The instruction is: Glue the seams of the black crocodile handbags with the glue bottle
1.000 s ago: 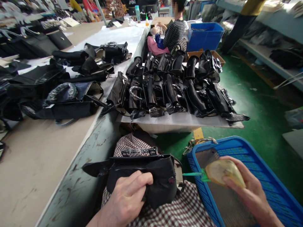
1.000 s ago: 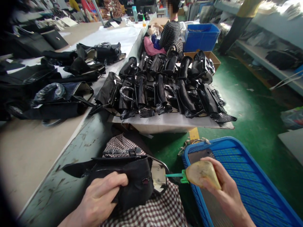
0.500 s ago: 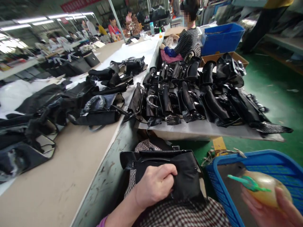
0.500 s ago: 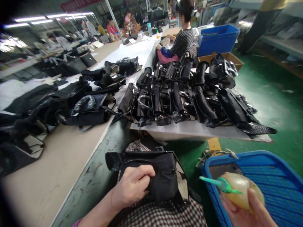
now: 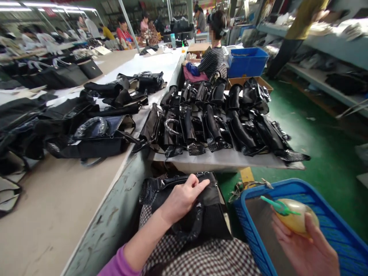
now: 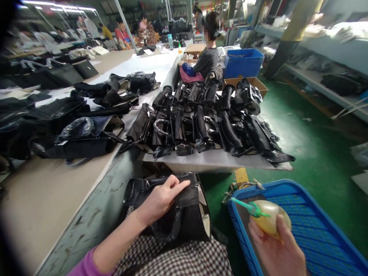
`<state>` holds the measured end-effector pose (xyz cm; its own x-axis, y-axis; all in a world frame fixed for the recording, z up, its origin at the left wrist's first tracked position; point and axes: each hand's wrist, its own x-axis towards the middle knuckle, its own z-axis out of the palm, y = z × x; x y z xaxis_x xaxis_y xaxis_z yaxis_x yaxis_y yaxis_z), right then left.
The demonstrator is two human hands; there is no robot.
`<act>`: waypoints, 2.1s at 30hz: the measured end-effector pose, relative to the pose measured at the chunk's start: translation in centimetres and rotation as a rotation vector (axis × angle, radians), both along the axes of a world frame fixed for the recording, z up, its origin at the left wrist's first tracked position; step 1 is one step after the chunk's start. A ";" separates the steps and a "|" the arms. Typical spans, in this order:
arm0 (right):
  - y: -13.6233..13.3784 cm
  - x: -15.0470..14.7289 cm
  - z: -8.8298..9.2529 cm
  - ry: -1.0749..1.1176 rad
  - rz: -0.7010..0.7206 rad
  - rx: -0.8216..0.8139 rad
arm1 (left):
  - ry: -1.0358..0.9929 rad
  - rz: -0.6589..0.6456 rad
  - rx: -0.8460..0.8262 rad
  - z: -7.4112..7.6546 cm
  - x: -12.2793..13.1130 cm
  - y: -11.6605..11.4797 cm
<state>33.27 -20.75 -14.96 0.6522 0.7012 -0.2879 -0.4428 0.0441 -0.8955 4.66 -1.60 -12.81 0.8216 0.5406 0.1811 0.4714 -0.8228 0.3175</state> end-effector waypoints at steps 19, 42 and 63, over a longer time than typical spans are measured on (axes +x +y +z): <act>2.9 -0.2 -0.9 0.047 0.060 -0.145 | -0.245 0.262 0.171 -0.9 -3.5 0.2; 11.1 2.8 -4.4 -0.874 0.586 -0.118 | -0.203 0.181 0.082 -0.3 -5.1 -4.2; 10.0 3.1 -3.0 -0.644 0.532 -0.287 | -0.173 0.145 0.078 1.0 -4.4 -5.1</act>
